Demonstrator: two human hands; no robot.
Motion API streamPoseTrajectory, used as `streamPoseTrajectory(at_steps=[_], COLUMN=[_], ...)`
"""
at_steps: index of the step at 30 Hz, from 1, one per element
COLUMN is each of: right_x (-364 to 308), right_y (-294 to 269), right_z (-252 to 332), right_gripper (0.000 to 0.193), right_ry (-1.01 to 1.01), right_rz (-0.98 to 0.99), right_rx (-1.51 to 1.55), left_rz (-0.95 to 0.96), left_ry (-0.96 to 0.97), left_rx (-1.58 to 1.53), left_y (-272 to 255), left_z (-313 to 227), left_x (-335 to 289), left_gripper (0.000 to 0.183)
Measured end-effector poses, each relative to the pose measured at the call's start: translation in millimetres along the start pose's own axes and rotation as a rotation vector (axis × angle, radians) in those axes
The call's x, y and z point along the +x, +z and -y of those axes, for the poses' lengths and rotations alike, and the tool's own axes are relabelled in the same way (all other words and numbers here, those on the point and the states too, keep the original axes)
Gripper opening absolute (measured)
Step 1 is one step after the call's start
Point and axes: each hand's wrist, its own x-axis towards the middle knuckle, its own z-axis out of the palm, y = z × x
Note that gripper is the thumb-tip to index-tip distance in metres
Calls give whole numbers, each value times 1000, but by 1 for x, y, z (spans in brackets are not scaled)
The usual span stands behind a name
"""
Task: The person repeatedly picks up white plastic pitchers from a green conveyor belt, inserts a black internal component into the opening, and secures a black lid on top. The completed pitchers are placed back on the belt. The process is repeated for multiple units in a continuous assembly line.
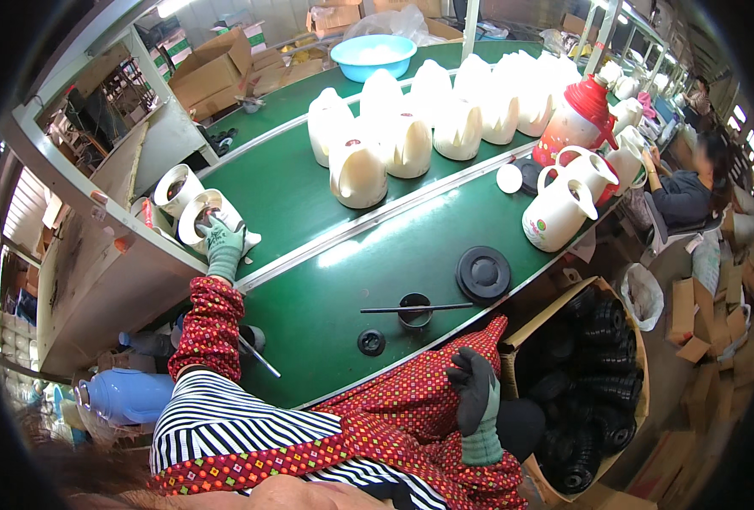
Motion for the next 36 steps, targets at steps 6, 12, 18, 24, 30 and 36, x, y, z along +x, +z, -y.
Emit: streamPoseTrajectory(at_steps=[6,12,18,24,30,36], right_x=[-17,-17,3,-24,-66,-69], right_y=[30,52,83,44,-40,-65], right_z=[15,65,121,131,94,69], right_gripper=[45,52,92,70,54,46], right_ry=[-36,-73,-95,62,-29,97], right_rz=[149,276,298,480,170,4], right_rx=[-116,-457,-429,-254,117,394], left_rz=[-126,114,445,705,1126,1606], left_ry=[146,766,1479,1980,920,937], left_rx=[-141,-472,-700,-636,-1340,-1540], left_y=[17,-85,-173,-186,-95,-4], left_z=[49,-30,-111,-152,-155,-155], left_x=[20,-92,-175,-226,-246,-291], left_gripper=[63,27,30,37,70,112])
